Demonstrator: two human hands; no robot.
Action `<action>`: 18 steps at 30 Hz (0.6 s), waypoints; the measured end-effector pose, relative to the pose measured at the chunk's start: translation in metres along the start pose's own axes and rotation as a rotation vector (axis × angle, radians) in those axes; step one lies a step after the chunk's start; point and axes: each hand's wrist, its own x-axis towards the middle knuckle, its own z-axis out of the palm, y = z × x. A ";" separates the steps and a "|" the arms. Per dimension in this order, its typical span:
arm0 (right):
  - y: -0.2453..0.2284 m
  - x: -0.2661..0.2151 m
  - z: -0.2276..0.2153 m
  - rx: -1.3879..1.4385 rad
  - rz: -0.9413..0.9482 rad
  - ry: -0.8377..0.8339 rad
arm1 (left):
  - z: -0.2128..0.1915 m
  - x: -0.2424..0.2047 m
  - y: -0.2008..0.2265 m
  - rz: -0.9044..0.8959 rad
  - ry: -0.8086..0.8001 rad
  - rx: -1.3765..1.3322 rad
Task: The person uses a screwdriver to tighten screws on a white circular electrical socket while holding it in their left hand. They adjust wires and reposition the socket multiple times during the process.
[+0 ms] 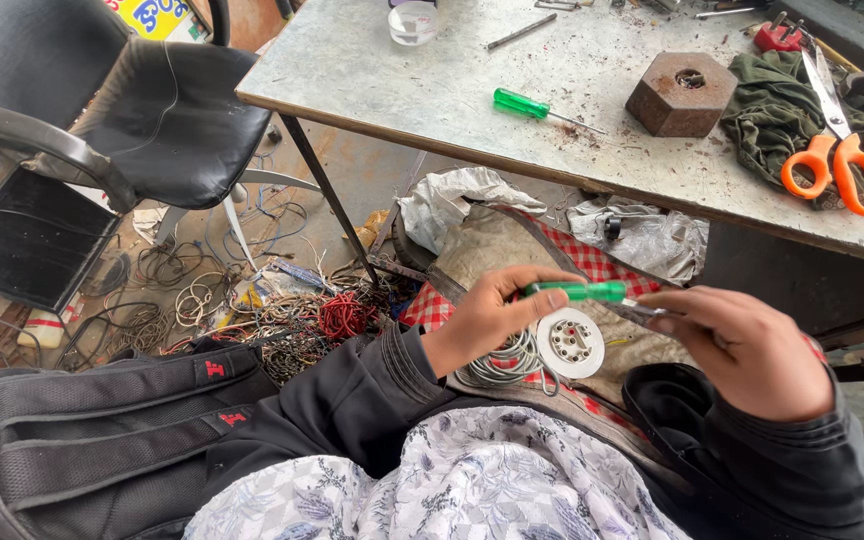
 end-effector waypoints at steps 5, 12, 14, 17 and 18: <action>-0.005 -0.001 -0.010 0.006 0.067 -0.011 | -0.001 0.001 0.003 -0.057 0.007 -0.063; -0.002 0.001 -0.005 -0.053 -0.074 -0.064 | 0.001 0.001 0.005 -0.007 -0.018 0.063; 0.001 -0.001 -0.003 -0.061 -0.118 -0.064 | 0.001 -0.001 0.005 -0.009 -0.049 0.108; 0.005 -0.002 0.005 -0.031 -0.046 -0.071 | 0.004 -0.003 0.002 -0.054 -0.101 0.066; 0.005 -0.001 0.007 -0.014 0.009 -0.084 | 0.003 -0.002 0.001 -0.056 -0.099 0.055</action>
